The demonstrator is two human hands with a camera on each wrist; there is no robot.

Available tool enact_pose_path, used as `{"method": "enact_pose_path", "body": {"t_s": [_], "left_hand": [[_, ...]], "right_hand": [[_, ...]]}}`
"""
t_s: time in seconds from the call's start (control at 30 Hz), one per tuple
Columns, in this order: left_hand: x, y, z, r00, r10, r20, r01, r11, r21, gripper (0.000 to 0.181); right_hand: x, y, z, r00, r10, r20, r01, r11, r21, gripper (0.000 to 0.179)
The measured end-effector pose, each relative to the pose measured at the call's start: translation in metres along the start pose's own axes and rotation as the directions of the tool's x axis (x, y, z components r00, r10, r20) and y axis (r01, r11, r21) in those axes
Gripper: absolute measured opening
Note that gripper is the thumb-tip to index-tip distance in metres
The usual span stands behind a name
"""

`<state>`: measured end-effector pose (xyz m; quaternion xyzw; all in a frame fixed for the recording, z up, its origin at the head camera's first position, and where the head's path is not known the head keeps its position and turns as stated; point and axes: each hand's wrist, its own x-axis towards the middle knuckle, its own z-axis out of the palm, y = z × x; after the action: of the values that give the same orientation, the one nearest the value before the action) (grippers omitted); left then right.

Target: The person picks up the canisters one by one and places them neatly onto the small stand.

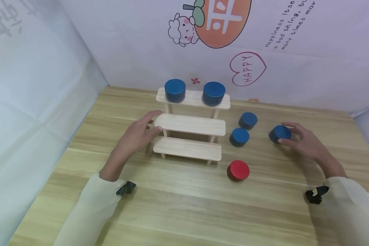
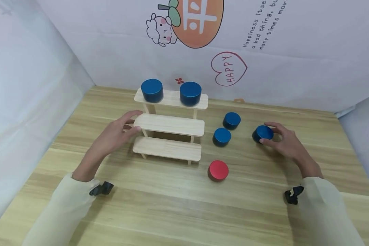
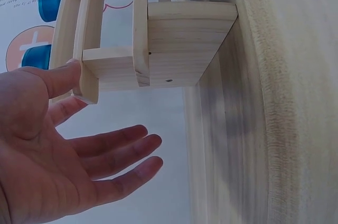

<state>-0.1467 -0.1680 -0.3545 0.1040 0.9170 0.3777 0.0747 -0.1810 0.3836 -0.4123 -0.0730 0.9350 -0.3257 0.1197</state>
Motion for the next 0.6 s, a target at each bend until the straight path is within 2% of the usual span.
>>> {"method": "enact_pose_path", "body": {"t_s": [0.2,0.47,0.6], "left_hand": [[0.001,0.003,0.0,1.0,-0.022,0.004,0.022,1.0,-0.004,0.053],[0.001,0.004,-0.002,0.998,-0.061,0.02,0.061,0.998,-0.01,0.053],[0.001,0.004,-0.003,0.997,-0.075,0.031,0.076,0.997,-0.024,0.054]], "right_hand": [[0.002,-0.003,0.001,1.0,-0.007,-0.016,0.007,1.0,0.0,0.071],[-0.003,-0.009,0.005,0.999,0.037,-0.026,-0.036,0.999,0.03,0.073],[-0.005,-0.014,0.005,0.999,0.026,-0.039,-0.025,1.0,0.011,0.073]]}}
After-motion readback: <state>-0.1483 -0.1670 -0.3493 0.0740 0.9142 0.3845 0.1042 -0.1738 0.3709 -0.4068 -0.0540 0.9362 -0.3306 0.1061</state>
